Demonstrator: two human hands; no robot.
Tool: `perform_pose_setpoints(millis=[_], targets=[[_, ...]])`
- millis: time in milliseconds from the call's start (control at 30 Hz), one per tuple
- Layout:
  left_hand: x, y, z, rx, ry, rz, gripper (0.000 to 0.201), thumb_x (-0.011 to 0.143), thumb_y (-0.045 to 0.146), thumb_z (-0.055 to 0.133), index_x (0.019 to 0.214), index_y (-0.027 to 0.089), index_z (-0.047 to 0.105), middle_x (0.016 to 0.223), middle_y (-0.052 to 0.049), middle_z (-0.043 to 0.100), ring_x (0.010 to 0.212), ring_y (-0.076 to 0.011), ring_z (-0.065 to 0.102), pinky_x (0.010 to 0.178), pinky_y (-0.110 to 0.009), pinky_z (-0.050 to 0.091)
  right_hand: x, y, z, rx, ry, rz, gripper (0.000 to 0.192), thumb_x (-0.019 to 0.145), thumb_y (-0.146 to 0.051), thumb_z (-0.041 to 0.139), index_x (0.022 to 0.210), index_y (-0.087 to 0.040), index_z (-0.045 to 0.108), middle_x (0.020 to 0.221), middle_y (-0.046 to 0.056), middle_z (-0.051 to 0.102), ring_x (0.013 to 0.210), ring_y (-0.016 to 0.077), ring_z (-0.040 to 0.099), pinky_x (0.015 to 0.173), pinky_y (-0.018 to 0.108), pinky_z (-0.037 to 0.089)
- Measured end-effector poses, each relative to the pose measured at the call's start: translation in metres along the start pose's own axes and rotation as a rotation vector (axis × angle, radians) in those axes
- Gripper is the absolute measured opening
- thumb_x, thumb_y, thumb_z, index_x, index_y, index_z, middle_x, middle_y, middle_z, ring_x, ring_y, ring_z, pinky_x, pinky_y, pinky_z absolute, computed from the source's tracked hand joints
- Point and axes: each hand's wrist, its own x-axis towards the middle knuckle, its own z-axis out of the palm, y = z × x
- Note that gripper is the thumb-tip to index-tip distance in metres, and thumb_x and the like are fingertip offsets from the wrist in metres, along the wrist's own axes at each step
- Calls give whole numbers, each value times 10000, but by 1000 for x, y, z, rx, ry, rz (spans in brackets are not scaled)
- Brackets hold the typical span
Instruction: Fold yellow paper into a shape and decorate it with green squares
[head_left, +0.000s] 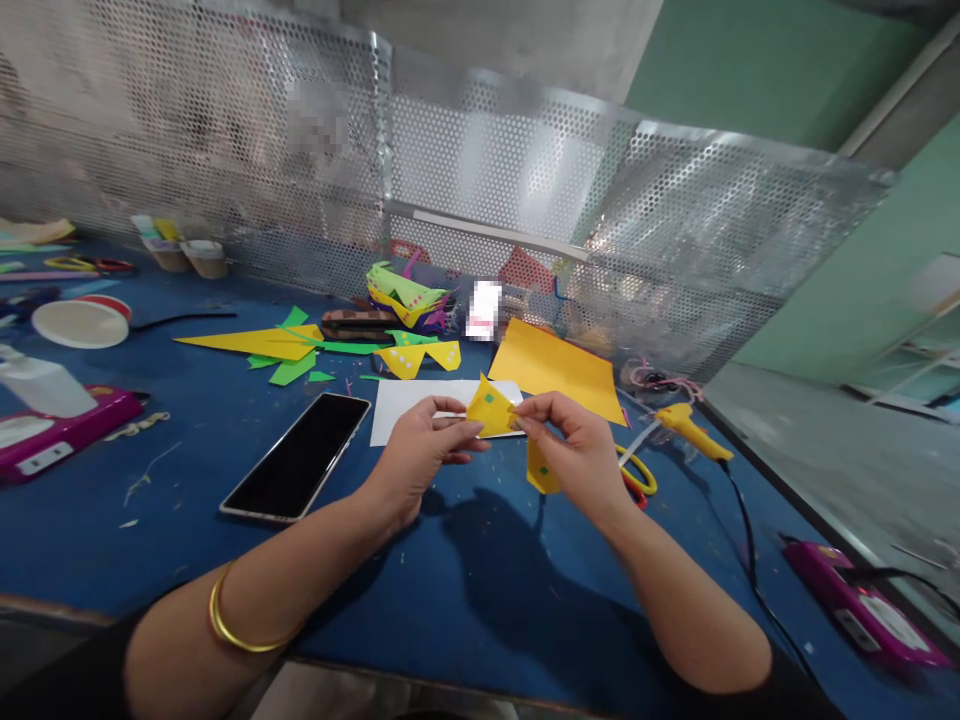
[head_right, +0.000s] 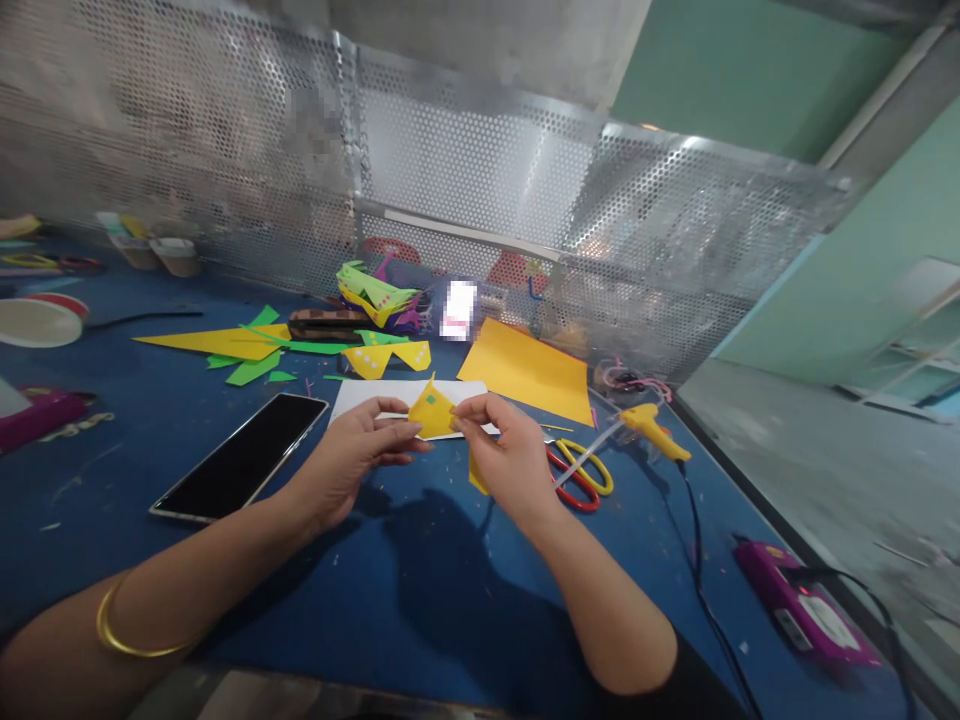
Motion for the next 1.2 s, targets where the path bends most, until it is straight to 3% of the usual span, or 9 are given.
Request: perform_pose_setpoints(millis=[100, 233, 367, 433, 567, 900, 1200], targets=[[0, 0, -1, 54, -27, 103, 280, 664, 266, 802, 769, 192, 554, 624, 37, 681, 701, -176, 723, 603, -223, 479, 2, 2, -3, 34, -14, 34, 92, 824, -274, 629, 855, -200, 674, 821, 23, 711, 780, 166, 658, 750, 303, 506], [1, -1, -2, 132, -86, 132, 173, 656, 266, 800, 769, 170, 711, 699, 3, 724, 719, -151, 704, 642, -223, 499, 3, 4, -4, 95, -27, 67, 105, 807, -286, 642, 860, -199, 668, 804, 23, 708, 764, 175, 667, 737, 313, 510], [2, -1, -1, 200, -72, 111, 126, 683, 243, 777, 790, 177, 785, 714, -34, 760, 716, -147, 696, 662, -228, 513, 3, 4, -5, 30, -33, 46, 87, 809, -277, 641, 852, -207, 671, 804, 25, 716, 764, 191, 674, 746, 345, 517], [1, -2, -1, 196, -47, 108, 104, 687, 228, 770, 777, 181, 790, 698, -34, 761, 696, -144, 694, 662, -230, 515, 2, 2, -5, -79, 9, -21, 61, 824, -264, 635, 841, -218, 672, 823, 20, 730, 788, 196, 682, 868, 407, 497], [0, -2, 1, 160, -26, 84, 102, 675, 219, 783, 766, 175, 790, 697, -38, 764, 704, -155, 706, 680, -243, 524, -3, -1, -1, -248, 78, -201, 26, 863, -239, 627, 863, -243, 653, 850, -14, 752, 817, 177, 701, 1100, 477, 328], [-3, -2, 4, 115, -43, 67, 146, 681, 246, 788, 800, 162, 797, 783, -70, 774, 761, -184, 705, 732, -281, 534, -16, -12, 13, -572, 114, -460, 83, 928, -186, 569, 916, -243, 628, 864, 1, 770, 800, 186, 696, 1023, 421, 351], [-2, -5, 4, 184, -36, 124, 82, 673, 221, 768, 742, 186, 793, 758, -51, 763, 708, -156, 654, 734, -286, 515, -19, -14, 16, -604, 126, -427, 52, 923, -170, 554, 948, -210, 575, 838, 28, 753, 730, 199, 670, 888, 395, 383]])
